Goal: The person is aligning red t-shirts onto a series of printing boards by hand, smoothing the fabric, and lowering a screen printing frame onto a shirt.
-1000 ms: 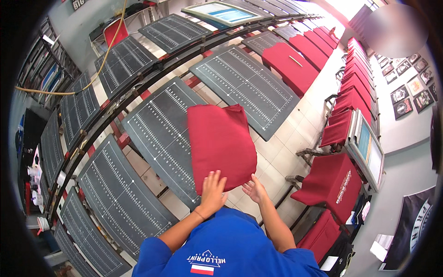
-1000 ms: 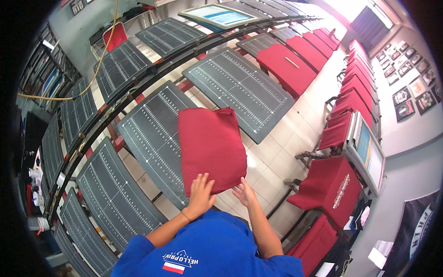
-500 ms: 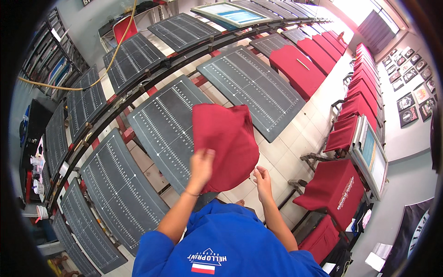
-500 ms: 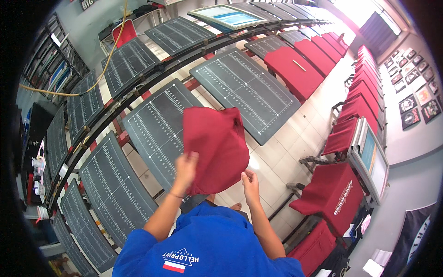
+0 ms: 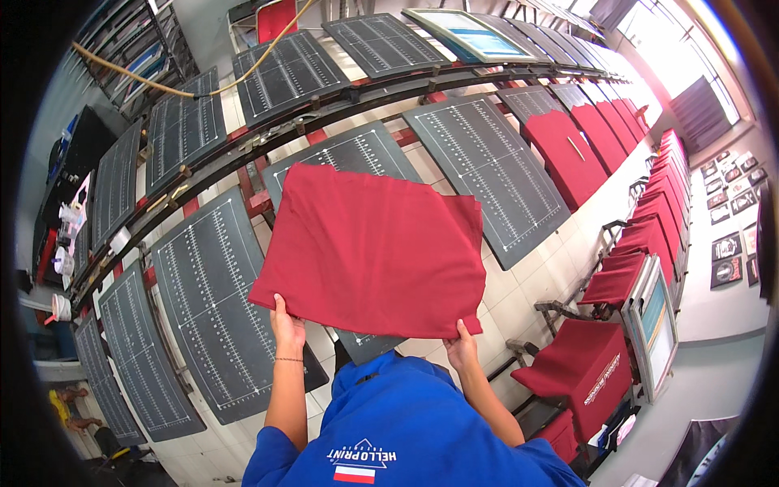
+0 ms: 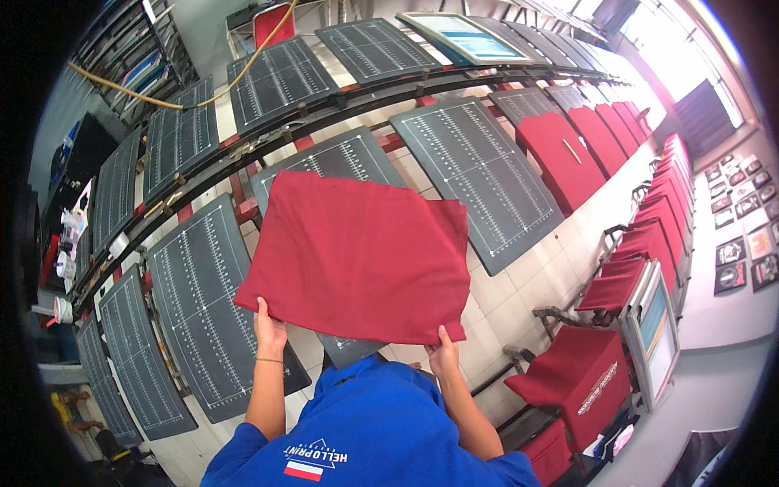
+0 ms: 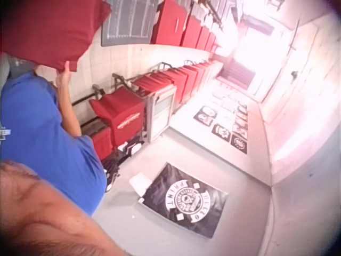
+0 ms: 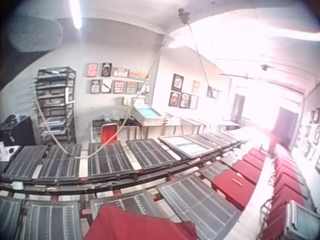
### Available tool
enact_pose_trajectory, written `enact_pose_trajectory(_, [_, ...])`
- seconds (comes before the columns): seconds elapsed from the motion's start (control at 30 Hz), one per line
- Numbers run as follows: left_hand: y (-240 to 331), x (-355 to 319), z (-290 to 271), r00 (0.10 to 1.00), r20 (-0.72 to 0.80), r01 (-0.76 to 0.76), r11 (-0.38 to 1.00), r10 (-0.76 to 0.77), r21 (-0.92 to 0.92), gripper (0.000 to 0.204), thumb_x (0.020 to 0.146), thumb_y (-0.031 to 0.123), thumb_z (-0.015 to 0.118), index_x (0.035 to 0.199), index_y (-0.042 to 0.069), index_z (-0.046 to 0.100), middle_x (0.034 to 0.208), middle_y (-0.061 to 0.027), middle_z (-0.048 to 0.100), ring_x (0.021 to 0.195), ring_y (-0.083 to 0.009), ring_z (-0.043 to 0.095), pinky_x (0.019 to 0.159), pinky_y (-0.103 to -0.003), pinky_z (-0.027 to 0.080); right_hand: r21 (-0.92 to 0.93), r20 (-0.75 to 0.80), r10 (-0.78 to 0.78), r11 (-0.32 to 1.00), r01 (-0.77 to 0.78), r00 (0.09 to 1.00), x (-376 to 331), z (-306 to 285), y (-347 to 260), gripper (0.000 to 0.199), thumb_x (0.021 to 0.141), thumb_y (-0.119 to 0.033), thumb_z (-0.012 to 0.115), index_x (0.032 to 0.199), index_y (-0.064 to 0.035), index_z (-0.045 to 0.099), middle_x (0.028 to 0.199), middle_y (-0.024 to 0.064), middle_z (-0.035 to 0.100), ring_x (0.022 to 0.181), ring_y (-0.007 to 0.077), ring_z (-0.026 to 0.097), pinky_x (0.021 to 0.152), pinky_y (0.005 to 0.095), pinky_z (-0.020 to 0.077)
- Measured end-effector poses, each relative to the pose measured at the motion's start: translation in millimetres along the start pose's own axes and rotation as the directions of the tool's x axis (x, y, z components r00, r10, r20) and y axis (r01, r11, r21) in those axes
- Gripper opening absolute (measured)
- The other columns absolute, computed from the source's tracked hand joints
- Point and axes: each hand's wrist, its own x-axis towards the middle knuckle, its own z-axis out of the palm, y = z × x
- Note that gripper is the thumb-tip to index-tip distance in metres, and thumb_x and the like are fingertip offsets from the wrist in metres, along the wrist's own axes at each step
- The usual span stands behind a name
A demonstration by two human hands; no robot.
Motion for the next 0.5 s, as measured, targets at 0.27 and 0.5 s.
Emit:
enact_pose_trajectory(0.27, [-11, -94, -48, 0.978, -0.089, 0.206, 0.943, -0.189, 0.263, 0.047, 0.102, 0.047, 0.051, 0.132, 0.012, 0.048, 0.111, -0.007, 0.064, 0.088, -0.0213, 0.068, 0.071, -0.038, 0.057, -0.076, -0.093, -0.205, 0.977, 0.198, 0.974, -44, 9, -65, 0.031, 0.098, -0.026, 0.064, 0.124, -0.0113, 0.055, 0.111, 0.0028, 0.066, 0.093, 0.015, 0.064, 0.08, 0.0302, 0.0529])
enact_pose_trajectory(0.5, [-4, -70, -72, 0.978, 0.106, -0.027, 0.399, -0.177, 0.916, 0.026, 0.1, 0.028, 0.056, 0.097, 0.004, 0.064, 0.083, -0.0088, 0.069, 0.073, -0.0194, 0.068, 0.066, -0.032, 0.054, -0.139, -0.295, -0.095, 0.989, 0.056, 0.951, -17, -56, -37, 0.034, 0.098, -0.022, 0.062, 0.125, -0.0046, 0.052, 0.12, 0.0103, 0.06, 0.106, 0.0239, 0.062, 0.085, 0.0366, 0.0561])
